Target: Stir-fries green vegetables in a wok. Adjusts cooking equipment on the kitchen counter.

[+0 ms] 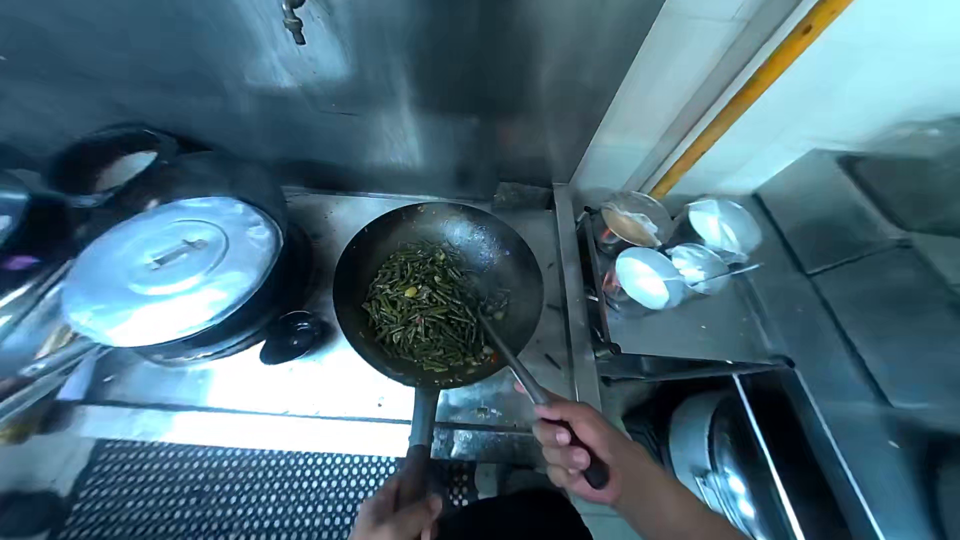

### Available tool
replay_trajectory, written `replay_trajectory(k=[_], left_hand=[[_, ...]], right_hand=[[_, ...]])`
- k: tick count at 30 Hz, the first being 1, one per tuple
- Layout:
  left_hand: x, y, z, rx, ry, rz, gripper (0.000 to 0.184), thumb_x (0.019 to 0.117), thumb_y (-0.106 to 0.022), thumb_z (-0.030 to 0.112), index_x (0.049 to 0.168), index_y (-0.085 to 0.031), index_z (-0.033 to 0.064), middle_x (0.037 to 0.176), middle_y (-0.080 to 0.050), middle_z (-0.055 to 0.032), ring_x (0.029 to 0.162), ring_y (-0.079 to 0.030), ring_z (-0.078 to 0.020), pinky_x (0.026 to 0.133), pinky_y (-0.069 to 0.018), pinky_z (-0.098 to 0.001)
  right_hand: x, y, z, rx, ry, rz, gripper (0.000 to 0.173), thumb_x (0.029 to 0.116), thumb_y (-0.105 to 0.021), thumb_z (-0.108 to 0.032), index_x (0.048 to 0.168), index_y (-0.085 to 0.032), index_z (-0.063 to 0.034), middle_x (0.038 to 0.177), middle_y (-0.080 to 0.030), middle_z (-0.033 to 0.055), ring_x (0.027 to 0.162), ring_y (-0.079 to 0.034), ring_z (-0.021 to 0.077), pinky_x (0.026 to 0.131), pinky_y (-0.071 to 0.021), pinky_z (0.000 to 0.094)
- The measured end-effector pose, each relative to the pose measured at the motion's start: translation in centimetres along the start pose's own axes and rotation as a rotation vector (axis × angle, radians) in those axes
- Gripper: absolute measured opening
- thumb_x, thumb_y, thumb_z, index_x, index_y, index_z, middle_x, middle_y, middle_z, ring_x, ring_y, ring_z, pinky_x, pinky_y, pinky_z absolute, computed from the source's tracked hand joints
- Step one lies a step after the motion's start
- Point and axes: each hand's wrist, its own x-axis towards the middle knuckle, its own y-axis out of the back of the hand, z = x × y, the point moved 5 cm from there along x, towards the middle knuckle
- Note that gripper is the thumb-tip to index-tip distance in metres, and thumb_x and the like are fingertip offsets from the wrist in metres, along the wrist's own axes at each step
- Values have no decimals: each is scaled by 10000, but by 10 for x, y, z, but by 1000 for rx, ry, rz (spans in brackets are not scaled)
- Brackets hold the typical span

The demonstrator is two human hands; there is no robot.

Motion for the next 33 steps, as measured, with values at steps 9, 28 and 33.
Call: replay_trajectory(k=[9,28,33], left_hand=[[15,-25,-15,-61,10,86,288,995,-590,119,1264,-511,52,703,-562,-53,470,-540,-135,409,-496,-278],[47,37,-6,-136,20,-174,234,1018,-609,139,1222,-534,52,723,-568,-84,464,-538,-157,399,-497,-290],[47,37,-8,-154,0,-220,268,1011,-622,127,1238,-505,45,735,-579,-92,478,-558,-173,416,-514,-306]], right_hand=[[6,9,-13,149,75,-254,513,1028,-449,-161,1518,-324,-251,603,-426,-53,403,-443,36,389,-455,198],[-128,-101,-36,-1870,44,839,764,967,-631,-263,1609,-278,-480,1097,-717,93,842,-686,254,779,-573,538],[-163,-119,-39,-2081,-226,862,753,962,-639,-217,1602,-321,-455,1116,-729,173,959,-701,375,851,-537,638]])
